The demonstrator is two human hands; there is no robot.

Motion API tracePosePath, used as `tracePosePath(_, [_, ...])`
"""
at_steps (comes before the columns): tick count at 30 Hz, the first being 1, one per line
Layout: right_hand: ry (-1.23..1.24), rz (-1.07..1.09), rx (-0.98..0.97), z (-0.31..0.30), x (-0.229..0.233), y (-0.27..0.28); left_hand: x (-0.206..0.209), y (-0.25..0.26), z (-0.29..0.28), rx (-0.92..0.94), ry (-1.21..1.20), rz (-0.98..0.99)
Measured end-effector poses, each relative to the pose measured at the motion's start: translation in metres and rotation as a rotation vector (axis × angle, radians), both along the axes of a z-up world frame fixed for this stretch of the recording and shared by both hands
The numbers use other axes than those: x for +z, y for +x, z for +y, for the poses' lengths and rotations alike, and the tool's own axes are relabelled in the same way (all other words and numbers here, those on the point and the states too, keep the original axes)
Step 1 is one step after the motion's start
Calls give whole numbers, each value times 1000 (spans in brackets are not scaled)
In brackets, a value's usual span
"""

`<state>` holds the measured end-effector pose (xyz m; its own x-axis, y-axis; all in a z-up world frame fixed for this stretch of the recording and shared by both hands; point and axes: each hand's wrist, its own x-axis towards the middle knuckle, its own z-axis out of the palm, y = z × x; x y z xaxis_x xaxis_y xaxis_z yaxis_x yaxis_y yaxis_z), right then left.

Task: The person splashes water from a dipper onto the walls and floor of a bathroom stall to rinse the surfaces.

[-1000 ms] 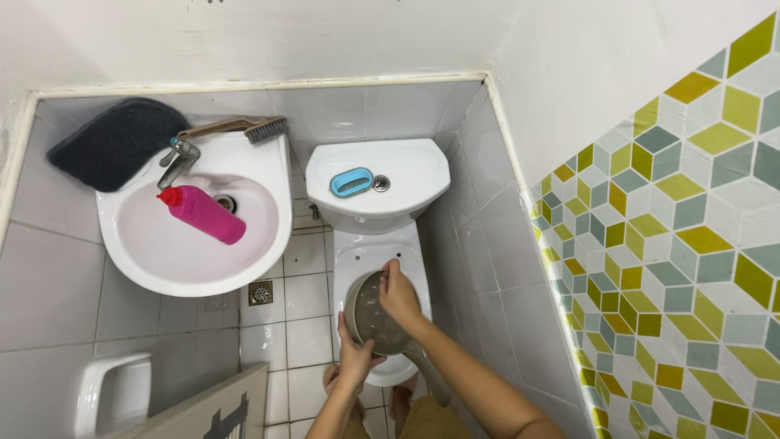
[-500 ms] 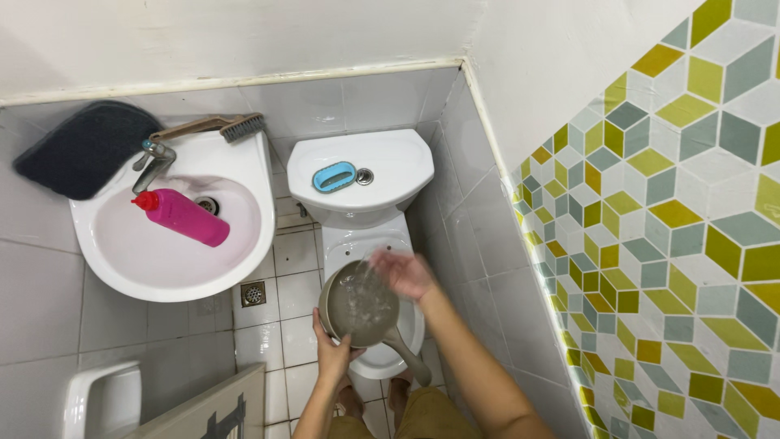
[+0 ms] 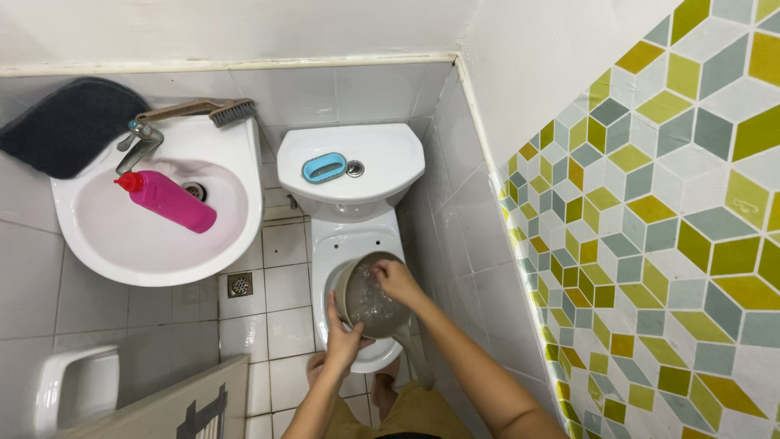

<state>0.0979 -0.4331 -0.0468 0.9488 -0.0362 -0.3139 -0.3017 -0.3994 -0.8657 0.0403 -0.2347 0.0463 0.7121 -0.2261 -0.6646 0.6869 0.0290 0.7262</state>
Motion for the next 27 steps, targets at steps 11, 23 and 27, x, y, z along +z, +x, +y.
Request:
tracePosePath(11, [1428,491,-367,38,-25,-30,-29,20,32,-101,30,29])
tracePosePath(23, [957,-235,-829,5,74,-32,-8,96,67,-410,39,-93])
tracePosePath(27, [126,-192,-706,79,2,-31,-5,83,65,-566,11,-94])
